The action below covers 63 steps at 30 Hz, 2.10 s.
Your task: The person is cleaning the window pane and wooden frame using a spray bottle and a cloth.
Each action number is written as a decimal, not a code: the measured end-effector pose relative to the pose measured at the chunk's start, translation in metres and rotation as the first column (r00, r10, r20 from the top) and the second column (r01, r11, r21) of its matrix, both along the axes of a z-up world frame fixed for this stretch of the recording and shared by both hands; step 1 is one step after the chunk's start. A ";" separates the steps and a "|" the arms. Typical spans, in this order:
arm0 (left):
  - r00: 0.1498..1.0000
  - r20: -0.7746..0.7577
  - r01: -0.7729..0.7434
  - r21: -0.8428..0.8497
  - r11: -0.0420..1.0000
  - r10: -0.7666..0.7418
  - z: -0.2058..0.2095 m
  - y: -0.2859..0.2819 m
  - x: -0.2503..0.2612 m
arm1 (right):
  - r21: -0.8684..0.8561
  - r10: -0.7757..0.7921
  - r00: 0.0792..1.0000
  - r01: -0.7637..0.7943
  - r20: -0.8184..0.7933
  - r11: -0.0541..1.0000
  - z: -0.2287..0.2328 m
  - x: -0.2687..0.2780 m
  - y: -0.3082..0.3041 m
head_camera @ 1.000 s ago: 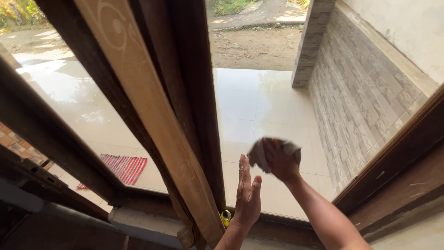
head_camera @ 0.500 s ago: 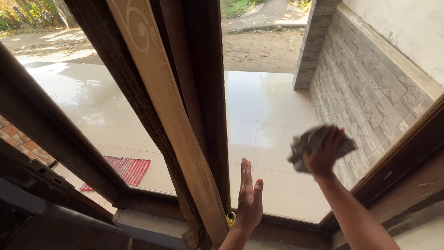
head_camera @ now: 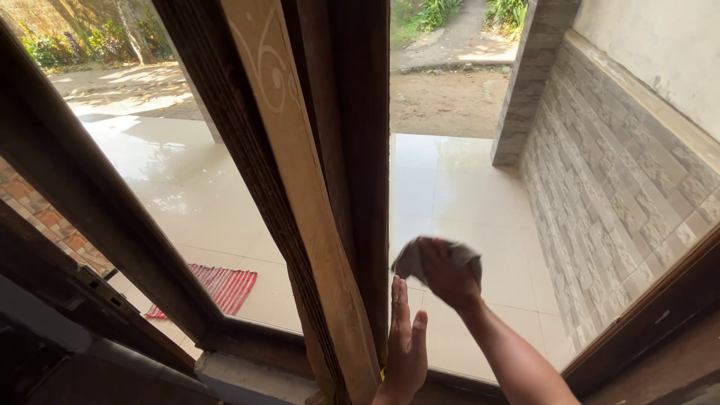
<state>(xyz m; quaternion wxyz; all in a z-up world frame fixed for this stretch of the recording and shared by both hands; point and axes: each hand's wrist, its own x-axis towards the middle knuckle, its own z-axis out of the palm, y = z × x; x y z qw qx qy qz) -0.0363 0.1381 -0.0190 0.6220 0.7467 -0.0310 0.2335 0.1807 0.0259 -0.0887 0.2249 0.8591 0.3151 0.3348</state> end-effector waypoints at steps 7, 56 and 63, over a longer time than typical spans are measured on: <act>0.999 -0.052 0.016 -0.012 1.000 -0.017 -0.005 -0.006 0.001 | 0.247 0.249 0.958 -0.209 -0.141 0.946 -0.067 -0.032 -0.094; 0.963 -0.184 0.188 -0.060 0.980 -0.196 -0.036 0.033 -0.023 | 0.583 -0.034 0.999 0.029 -0.003 0.812 0.008 -0.023 -0.047; 0.951 -0.223 0.197 -0.094 0.976 -0.214 -0.056 0.028 -0.022 | 0.784 -0.051 0.997 -0.020 0.066 0.620 -0.011 -0.003 0.021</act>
